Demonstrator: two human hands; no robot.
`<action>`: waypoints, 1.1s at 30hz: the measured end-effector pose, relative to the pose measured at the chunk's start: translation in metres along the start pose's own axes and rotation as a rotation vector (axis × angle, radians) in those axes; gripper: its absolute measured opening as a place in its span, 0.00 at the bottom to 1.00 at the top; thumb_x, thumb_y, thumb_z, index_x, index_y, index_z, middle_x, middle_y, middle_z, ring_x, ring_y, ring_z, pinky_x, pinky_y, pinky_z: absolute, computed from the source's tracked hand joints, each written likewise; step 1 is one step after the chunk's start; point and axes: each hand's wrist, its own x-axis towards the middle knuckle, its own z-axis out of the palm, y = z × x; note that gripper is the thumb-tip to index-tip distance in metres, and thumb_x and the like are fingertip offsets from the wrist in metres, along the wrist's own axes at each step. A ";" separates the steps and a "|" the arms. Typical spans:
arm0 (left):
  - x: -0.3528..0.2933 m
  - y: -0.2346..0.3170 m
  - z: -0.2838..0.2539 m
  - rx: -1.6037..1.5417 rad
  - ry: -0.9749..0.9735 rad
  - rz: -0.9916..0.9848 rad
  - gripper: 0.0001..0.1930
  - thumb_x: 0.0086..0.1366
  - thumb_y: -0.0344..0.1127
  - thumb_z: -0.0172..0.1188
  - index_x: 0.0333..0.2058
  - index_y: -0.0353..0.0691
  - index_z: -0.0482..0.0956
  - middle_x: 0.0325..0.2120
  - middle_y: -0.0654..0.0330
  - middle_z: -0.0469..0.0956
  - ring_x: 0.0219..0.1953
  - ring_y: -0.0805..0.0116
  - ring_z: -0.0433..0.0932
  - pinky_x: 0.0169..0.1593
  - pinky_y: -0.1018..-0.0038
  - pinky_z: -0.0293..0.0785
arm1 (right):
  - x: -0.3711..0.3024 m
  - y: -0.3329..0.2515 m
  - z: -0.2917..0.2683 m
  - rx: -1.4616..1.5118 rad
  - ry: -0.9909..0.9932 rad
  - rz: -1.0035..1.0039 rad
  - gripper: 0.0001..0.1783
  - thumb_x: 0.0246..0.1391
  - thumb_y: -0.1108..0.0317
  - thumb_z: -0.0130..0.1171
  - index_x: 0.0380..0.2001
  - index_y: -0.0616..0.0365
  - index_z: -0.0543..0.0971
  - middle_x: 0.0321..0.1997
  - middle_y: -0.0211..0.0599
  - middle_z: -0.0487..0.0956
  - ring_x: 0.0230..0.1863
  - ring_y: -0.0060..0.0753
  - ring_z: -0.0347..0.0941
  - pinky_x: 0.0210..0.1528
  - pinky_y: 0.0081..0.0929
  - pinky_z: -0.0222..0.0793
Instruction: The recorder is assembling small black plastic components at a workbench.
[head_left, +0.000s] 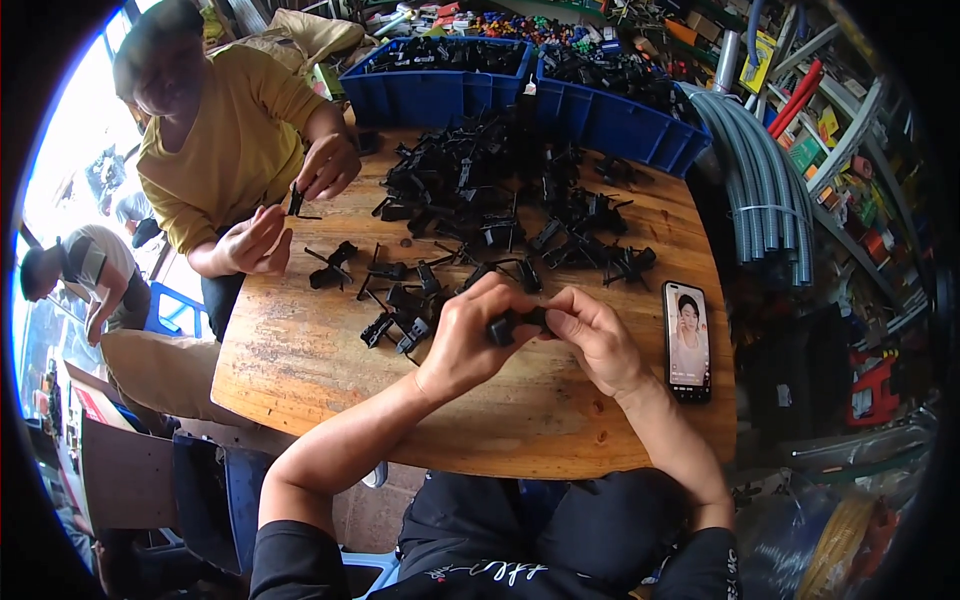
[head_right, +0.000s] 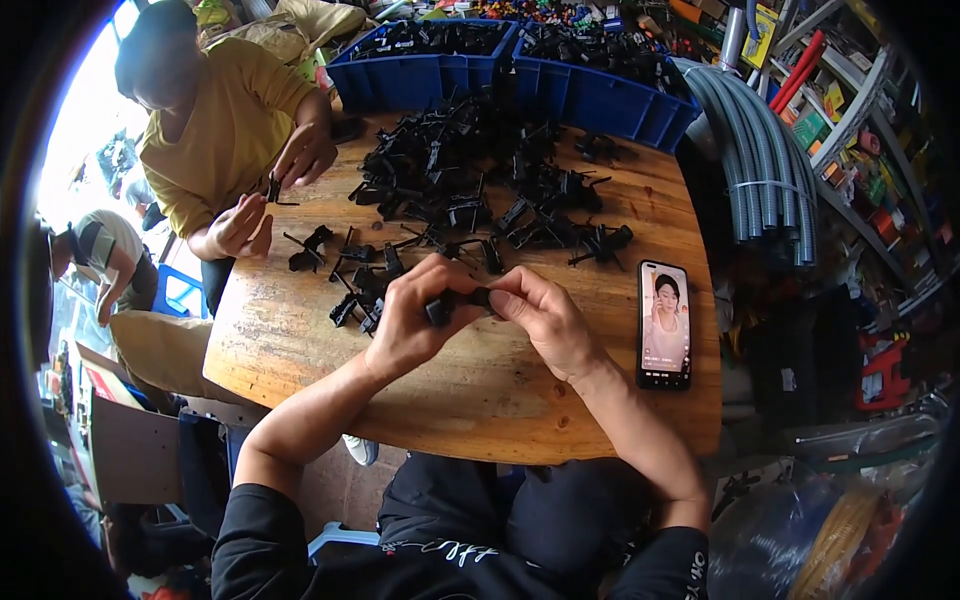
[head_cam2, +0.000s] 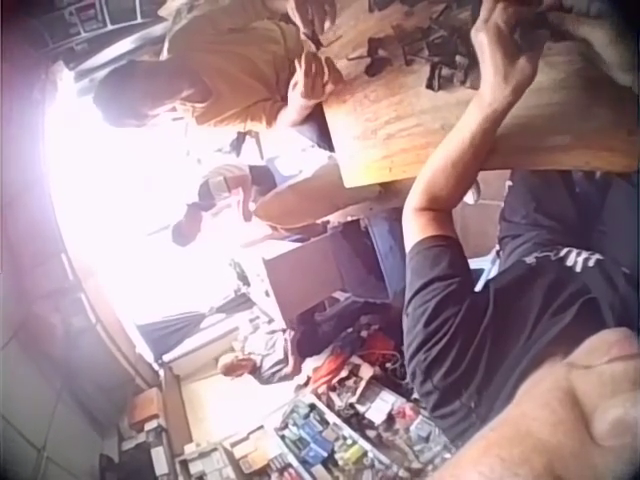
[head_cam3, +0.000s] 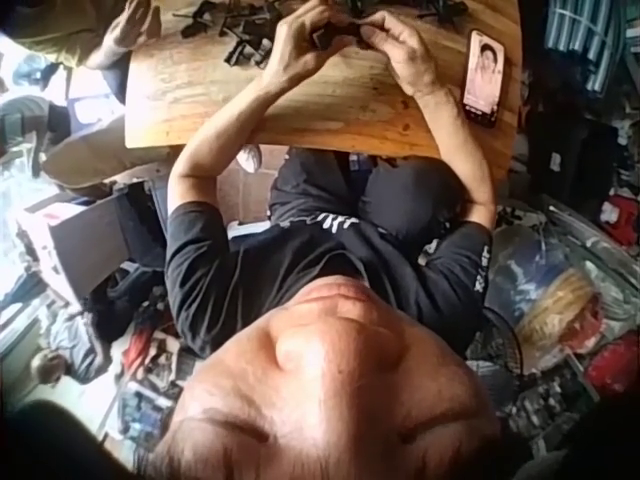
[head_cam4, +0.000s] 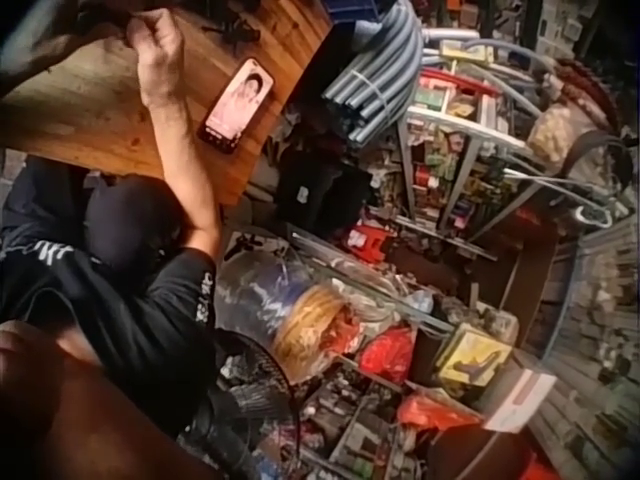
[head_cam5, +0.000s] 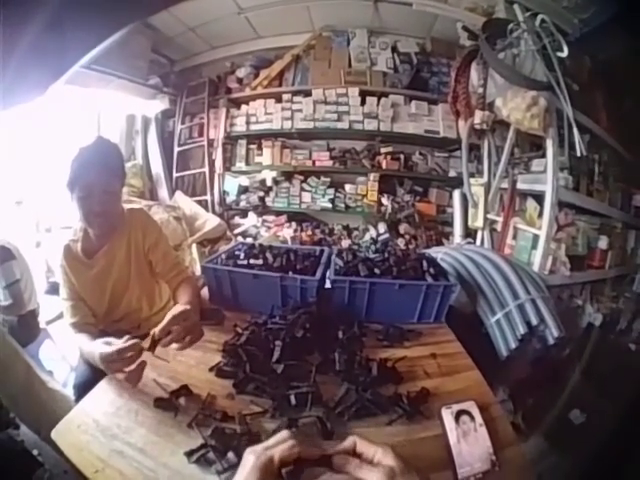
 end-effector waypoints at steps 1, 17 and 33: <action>-0.001 0.001 0.004 0.044 0.006 0.013 0.12 0.46 0.25 0.66 0.30 0.34 0.74 0.27 0.57 0.73 0.28 0.65 0.73 0.33 0.74 0.69 | 0.000 0.004 -0.003 0.002 0.005 0.001 0.06 0.57 0.69 0.51 0.34 0.59 0.74 0.34 0.28 0.74 0.37 0.15 0.66 0.43 0.14 0.61; 0.008 -0.007 -0.011 -0.757 0.079 -0.724 0.07 0.53 0.28 0.63 0.30 0.36 0.74 0.23 0.66 0.73 0.24 0.78 0.70 0.31 0.82 0.66 | -0.006 -0.024 0.015 -1.075 0.064 -0.605 0.23 0.45 0.73 0.62 0.47 0.62 0.71 0.39 0.39 0.73 0.39 0.30 0.70 0.42 0.28 0.68; -0.003 0.005 0.005 -0.521 -0.042 -0.708 0.10 0.54 0.32 0.62 0.32 0.35 0.73 0.22 0.65 0.73 0.23 0.79 0.69 0.28 0.81 0.66 | -0.003 0.004 0.014 -1.603 0.140 -0.764 0.23 0.43 0.74 0.59 0.45 0.67 0.68 0.32 0.41 0.69 0.32 0.39 0.67 0.36 0.31 0.67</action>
